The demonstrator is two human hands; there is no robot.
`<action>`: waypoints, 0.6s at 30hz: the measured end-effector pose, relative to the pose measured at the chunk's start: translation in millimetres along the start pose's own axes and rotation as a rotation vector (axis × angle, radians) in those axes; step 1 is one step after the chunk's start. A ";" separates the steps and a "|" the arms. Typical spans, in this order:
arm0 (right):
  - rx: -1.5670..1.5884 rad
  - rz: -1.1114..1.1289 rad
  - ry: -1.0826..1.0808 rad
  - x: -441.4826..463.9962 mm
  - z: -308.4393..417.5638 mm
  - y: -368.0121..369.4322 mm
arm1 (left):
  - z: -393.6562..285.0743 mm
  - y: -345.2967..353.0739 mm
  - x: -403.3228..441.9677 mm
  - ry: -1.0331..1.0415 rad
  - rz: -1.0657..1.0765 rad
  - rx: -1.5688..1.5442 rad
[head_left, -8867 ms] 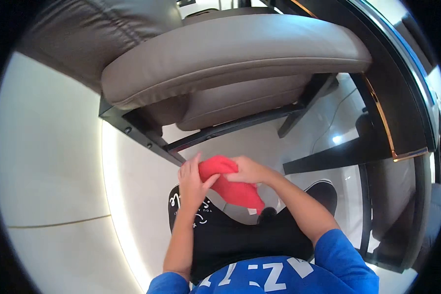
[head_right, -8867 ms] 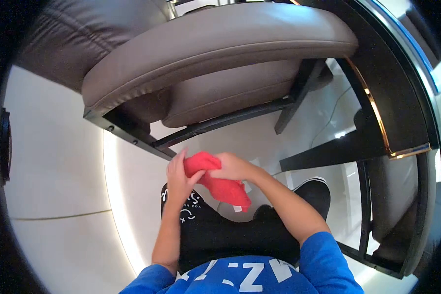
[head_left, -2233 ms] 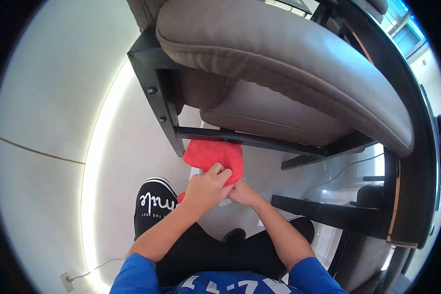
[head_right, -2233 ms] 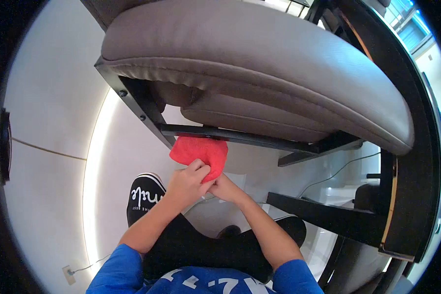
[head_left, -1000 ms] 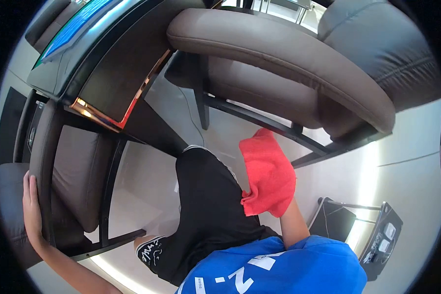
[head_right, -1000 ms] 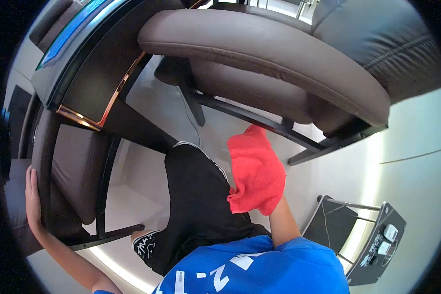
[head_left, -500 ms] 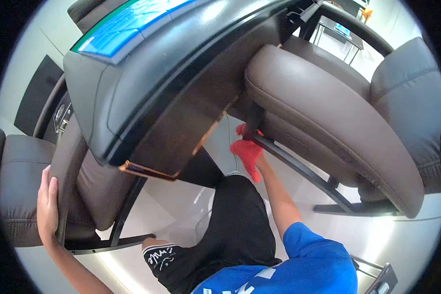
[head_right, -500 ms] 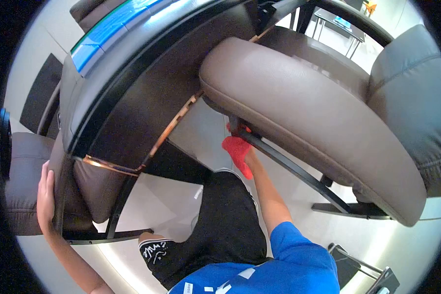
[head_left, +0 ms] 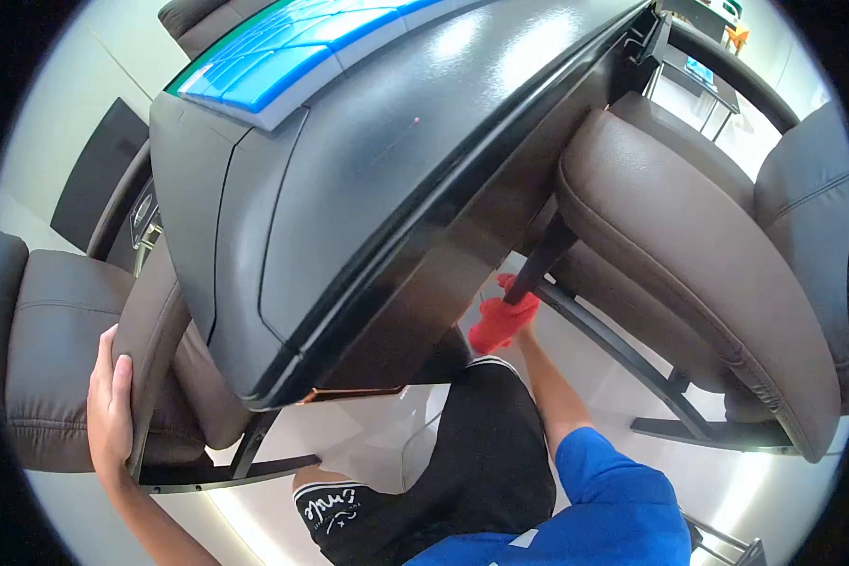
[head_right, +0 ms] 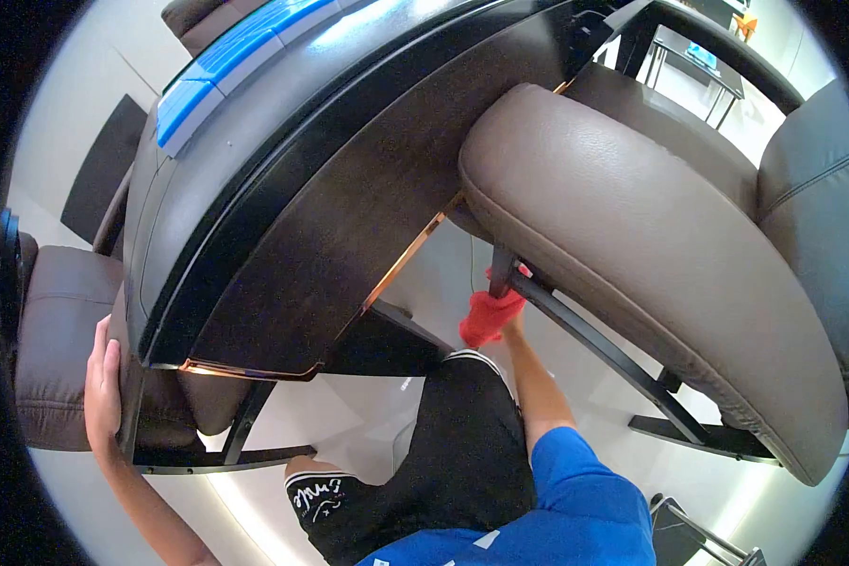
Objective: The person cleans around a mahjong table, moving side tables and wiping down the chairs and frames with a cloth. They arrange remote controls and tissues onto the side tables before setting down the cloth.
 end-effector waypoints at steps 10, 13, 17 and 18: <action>-0.479 0.205 0.337 -13.5 -18.8 -23.7 | 2.3 -0.8 -1.0 -0.010 -0.054 0.049; -0.415 0.425 0.165 -46.9 16.2 -69.3 | -4.5 4.5 2.0 0.042 0.049 -0.125; -0.375 0.655 0.003 -57.2 70.8 -117.8 | 36.6 1.7 9.2 0.044 -0.013 -0.223; -0.368 0.708 -0.035 -68.6 87.5 -133.5 | 46.7 -0.5 14.3 0.057 0.003 -0.248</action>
Point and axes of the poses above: each hand's wrist, its own x-axis towards the middle knuckle, its own y-axis out of the palm, z = x × y, the point moved 7 cm from there along x, towards the middle knuckle, and after that the axes turned 9 degrees about -x, right-handed, at the moved point
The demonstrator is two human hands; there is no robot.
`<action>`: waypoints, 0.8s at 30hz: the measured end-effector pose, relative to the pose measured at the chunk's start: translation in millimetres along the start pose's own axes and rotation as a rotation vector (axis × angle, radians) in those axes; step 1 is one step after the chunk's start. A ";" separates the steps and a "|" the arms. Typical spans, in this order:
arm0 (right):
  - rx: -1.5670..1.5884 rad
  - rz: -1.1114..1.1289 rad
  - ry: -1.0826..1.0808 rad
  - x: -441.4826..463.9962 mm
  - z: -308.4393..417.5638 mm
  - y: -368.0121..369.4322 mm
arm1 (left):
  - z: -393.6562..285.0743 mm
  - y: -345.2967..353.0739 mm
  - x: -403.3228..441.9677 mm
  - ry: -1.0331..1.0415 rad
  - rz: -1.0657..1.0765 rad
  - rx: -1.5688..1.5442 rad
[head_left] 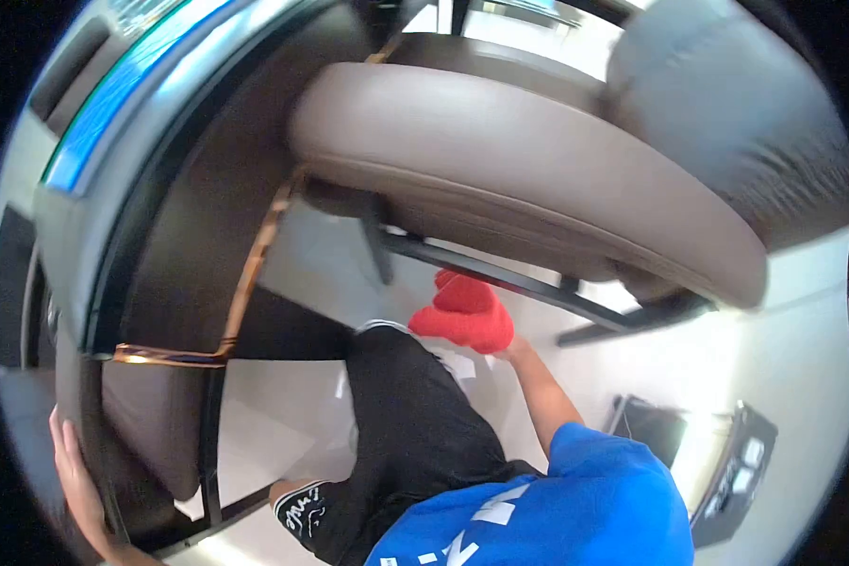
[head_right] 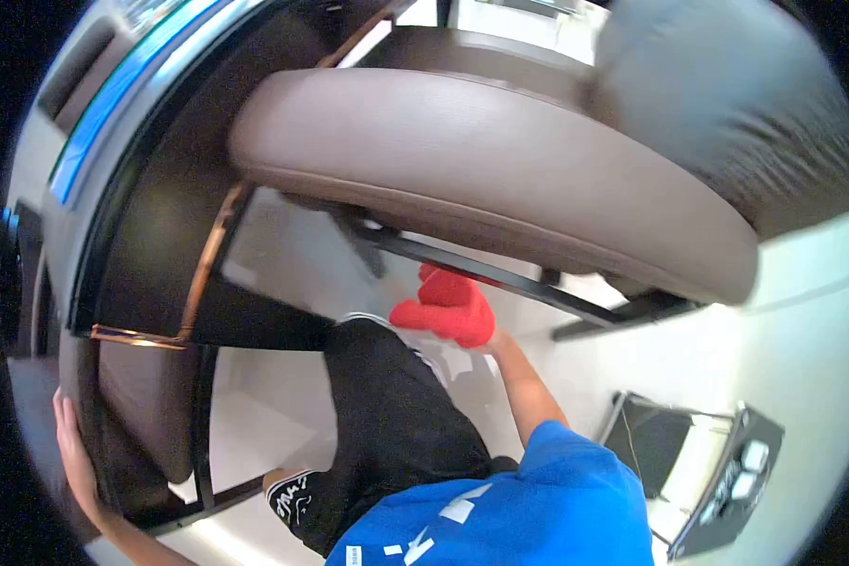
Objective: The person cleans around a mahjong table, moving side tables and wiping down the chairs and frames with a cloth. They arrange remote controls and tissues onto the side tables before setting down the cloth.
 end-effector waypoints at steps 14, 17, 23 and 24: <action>0.024 -0.302 0.581 -289.9 10.6 -136.9 | 102.1 -32.4 32.5 0.098 0.040 0.093; -0.214 -0.180 0.477 -275.4 -9.8 -148.3 | 104.6 -22.0 28.1 0.164 0.023 0.064; 0.067 -0.441 0.540 -290.9 -59.0 -158.3 | 113.2 -23.1 29.1 0.146 -0.079 0.062; 0.119 -0.485 0.557 -293.9 -68.8 -157.3 | 108.4 -21.8 31.3 0.146 -0.071 0.082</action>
Point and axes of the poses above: each hand's wrist, its own x-axis towards the middle knuckle, its own y-axis out of the palm, z = x × y, the point moved 7 cm from there along x, towards the middle knuckle, and after that the axes turned 9 degrees about -x, right-handed, at the moved point
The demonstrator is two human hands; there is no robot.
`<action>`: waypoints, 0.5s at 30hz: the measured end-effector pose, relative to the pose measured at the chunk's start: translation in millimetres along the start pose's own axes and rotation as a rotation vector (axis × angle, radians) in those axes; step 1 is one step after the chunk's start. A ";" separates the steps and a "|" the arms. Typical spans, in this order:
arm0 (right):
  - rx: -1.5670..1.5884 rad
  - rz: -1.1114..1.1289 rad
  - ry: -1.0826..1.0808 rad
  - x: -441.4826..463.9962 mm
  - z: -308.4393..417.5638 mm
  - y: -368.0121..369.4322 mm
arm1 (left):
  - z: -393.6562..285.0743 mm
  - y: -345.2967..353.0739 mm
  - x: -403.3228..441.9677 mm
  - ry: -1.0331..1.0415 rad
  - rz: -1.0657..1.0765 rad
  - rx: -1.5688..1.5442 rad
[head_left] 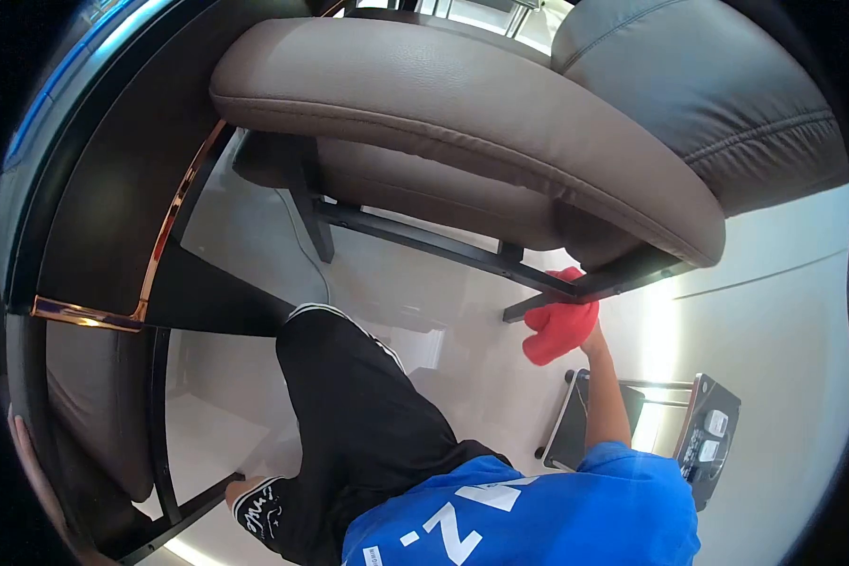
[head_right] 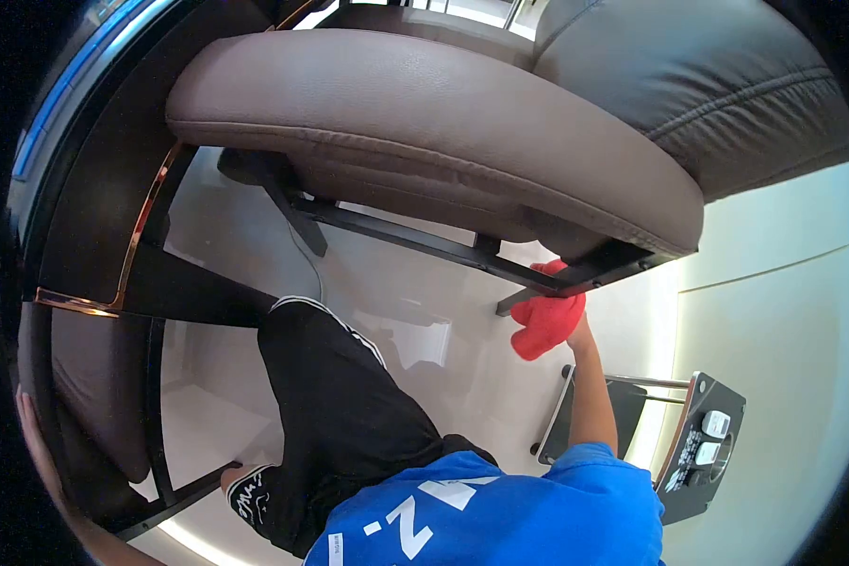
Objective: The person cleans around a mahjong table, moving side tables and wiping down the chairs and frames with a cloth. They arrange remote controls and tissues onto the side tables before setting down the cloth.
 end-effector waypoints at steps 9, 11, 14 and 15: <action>0.190 -0.264 0.054 19.0 -91.3 70.3 | -13.4 2.7 3.2 0.011 0.035 0.165; 0.146 -0.302 0.043 21.9 -117.0 84.3 | -17.6 1.2 4.9 0.019 0.045 0.203; 0.110 -0.376 0.049 19.7 -135.1 88.8 | -22.5 0.2 8.7 0.035 0.066 0.254; 0.121 -0.409 0.062 17.9 -138.3 88.0 | -23.3 -0.6 8.8 0.039 0.070 0.268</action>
Point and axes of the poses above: each hand's wrist, its own x-axis towards the middle knuckle, its own y-axis out of the palm, z = x × y, the point moved 7 cm from there along x, towards the middle knuckle, and after that the axes turned 9 degrees about -x, right-handed, at the moved point
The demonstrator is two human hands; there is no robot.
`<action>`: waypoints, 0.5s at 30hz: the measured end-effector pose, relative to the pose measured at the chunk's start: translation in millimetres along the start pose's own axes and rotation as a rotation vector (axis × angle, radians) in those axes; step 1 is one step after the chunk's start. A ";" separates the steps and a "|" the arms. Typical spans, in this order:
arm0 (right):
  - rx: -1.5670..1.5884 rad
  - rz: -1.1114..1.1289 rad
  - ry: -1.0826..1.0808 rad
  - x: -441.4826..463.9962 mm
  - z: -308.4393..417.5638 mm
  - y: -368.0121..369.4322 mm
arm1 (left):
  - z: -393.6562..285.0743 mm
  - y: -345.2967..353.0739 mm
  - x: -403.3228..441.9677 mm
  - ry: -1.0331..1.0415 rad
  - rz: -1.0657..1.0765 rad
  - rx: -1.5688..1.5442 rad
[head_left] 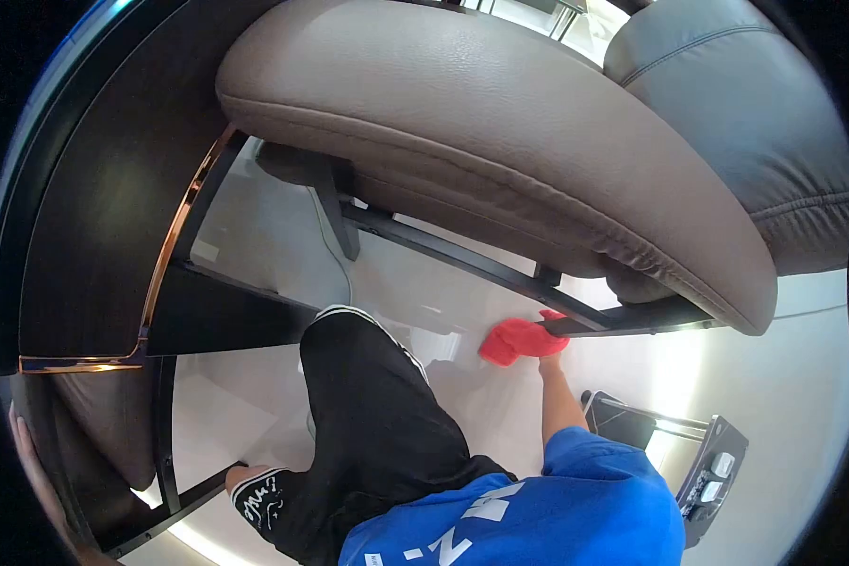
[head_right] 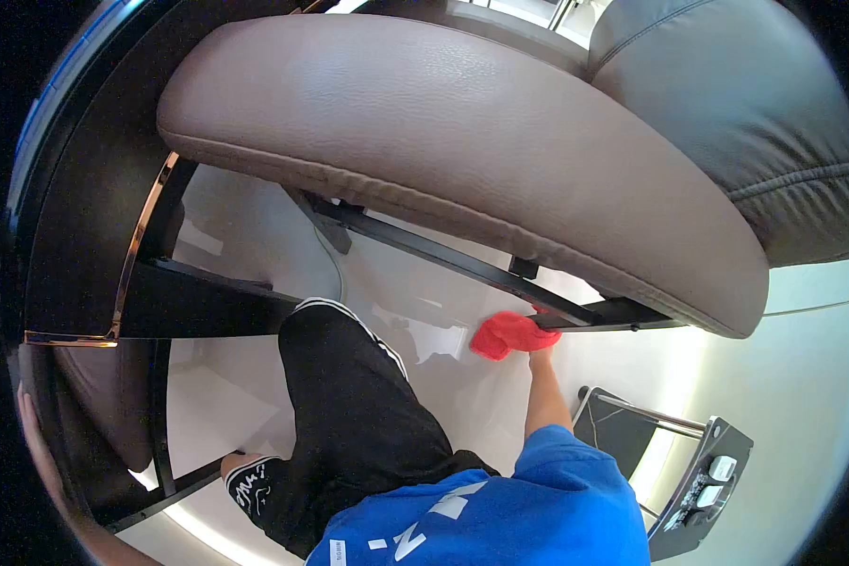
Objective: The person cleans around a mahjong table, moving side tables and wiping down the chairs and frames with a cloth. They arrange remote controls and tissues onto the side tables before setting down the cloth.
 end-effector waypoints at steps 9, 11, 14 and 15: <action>0.009 -0.319 0.091 -21.2 -6.2 -2.4 | 13.3 20.1 -8.0 0.031 0.074 0.057; 0.009 -0.398 0.110 -28.0 9.4 3.1 | 13.1 28.5 -4.9 0.045 0.093 0.064; 0.093 -0.465 -0.047 -23.6 122.9 -4.9 | 7.9 35.5 -1.1 0.060 0.108 0.084; 0.091 -0.459 -0.044 -16.9 131.3 -6.2 | 4.6 35.2 -0.4 0.062 0.118 0.098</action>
Point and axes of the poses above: each hand's wrist, its own x-axis towards the middle knuckle, its own y-axis out of the palm, z = x × y, the point moved 7 cm from there along x, towards the middle knuckle, and after that the axes turned 9 degrees about -x, right-handed, at the moved point
